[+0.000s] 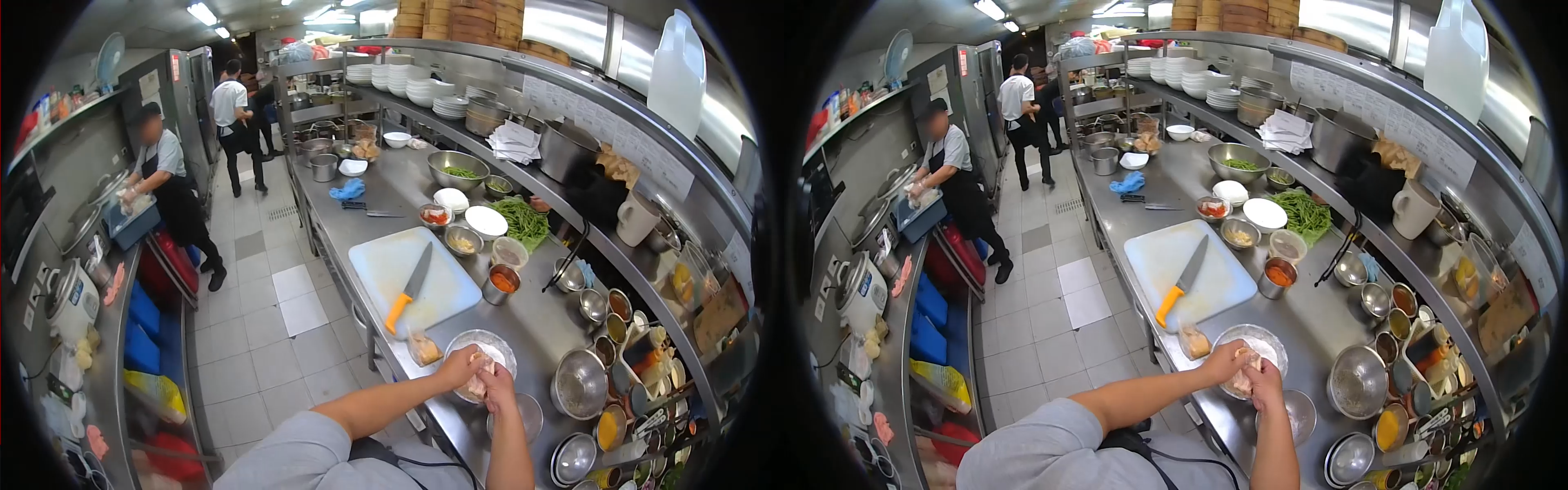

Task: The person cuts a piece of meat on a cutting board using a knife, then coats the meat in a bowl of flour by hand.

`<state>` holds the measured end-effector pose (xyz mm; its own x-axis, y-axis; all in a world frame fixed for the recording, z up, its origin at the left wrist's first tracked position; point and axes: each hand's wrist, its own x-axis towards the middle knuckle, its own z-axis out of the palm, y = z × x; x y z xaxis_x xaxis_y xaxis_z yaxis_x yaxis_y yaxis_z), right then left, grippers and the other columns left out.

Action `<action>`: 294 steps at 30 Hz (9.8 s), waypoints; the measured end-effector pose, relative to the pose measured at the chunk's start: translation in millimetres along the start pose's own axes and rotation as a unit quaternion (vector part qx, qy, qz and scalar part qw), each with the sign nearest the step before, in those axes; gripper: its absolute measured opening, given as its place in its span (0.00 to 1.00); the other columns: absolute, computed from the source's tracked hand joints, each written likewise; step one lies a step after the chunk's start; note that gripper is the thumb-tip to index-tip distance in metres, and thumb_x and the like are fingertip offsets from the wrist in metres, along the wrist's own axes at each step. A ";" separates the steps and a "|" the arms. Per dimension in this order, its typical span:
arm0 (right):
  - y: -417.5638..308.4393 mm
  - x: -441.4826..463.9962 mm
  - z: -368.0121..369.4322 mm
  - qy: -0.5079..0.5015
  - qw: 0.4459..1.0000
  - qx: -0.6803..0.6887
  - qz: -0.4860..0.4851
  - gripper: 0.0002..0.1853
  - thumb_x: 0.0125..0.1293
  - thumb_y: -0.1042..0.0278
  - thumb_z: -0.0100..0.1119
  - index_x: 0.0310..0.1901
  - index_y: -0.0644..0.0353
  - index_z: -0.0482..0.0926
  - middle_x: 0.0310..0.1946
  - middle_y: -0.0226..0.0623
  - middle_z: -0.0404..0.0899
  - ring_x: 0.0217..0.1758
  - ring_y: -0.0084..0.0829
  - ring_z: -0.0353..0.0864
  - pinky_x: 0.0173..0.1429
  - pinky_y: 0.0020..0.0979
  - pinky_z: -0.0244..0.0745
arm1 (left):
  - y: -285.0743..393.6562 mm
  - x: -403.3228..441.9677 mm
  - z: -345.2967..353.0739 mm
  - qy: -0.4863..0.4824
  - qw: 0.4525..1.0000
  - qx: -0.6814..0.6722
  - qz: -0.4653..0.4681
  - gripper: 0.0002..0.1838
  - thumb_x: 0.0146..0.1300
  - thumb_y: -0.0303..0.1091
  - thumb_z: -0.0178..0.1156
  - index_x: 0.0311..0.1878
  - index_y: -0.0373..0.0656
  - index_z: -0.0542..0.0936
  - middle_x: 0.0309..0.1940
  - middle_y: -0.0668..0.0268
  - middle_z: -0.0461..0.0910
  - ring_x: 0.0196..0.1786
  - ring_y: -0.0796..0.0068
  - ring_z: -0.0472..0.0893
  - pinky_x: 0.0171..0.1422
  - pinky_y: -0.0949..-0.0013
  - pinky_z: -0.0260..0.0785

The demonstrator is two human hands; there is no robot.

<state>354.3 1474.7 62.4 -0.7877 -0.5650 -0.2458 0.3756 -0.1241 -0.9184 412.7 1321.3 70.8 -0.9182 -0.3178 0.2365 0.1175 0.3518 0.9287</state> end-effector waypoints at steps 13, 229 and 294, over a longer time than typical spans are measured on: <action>-15.2 -10.3 11.6 0.039 0.997 -0.051 0.041 0.17 0.66 0.75 0.67 0.56 0.66 0.81 0.45 0.40 0.88 0.41 0.32 0.90 0.42 0.33 0.86 | -4.4 -1.7 3.8 0.002 1.000 0.032 -0.001 0.16 0.74 0.42 0.63 0.46 0.35 0.81 0.37 0.45 0.85 0.40 0.48 0.84 0.48 0.53 0.75; -3.8 -4.8 -34.9 0.190 0.818 -0.426 -0.336 0.30 0.70 0.76 0.58 0.75 0.58 0.70 0.64 0.54 0.72 0.65 0.56 0.74 0.70 0.49 0.70 | 18.0 23.4 39.5 -0.298 0.820 0.488 -0.037 0.13 0.63 0.33 0.65 0.48 0.39 0.89 0.51 0.51 0.89 0.56 0.52 0.88 0.58 0.52 0.82; 17.9 -65.2 93.9 0.094 0.992 -0.050 -0.066 0.30 0.84 0.60 0.54 0.81 0.59 0.61 0.66 0.41 0.79 0.59 0.27 0.82 0.62 0.32 0.80 | 22.2 39.9 -135.6 -0.078 0.942 0.201 0.258 0.28 0.52 0.26 0.70 0.59 0.37 0.78 0.58 0.41 0.74 0.55 0.38 0.79 0.57 0.47 0.76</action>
<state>458.3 1432.7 91.1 -0.9071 -0.3866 -0.1663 0.2209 -0.1009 -0.9701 430.0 1197.0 139.6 -0.8264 0.1091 0.5524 0.4394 0.7385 0.5114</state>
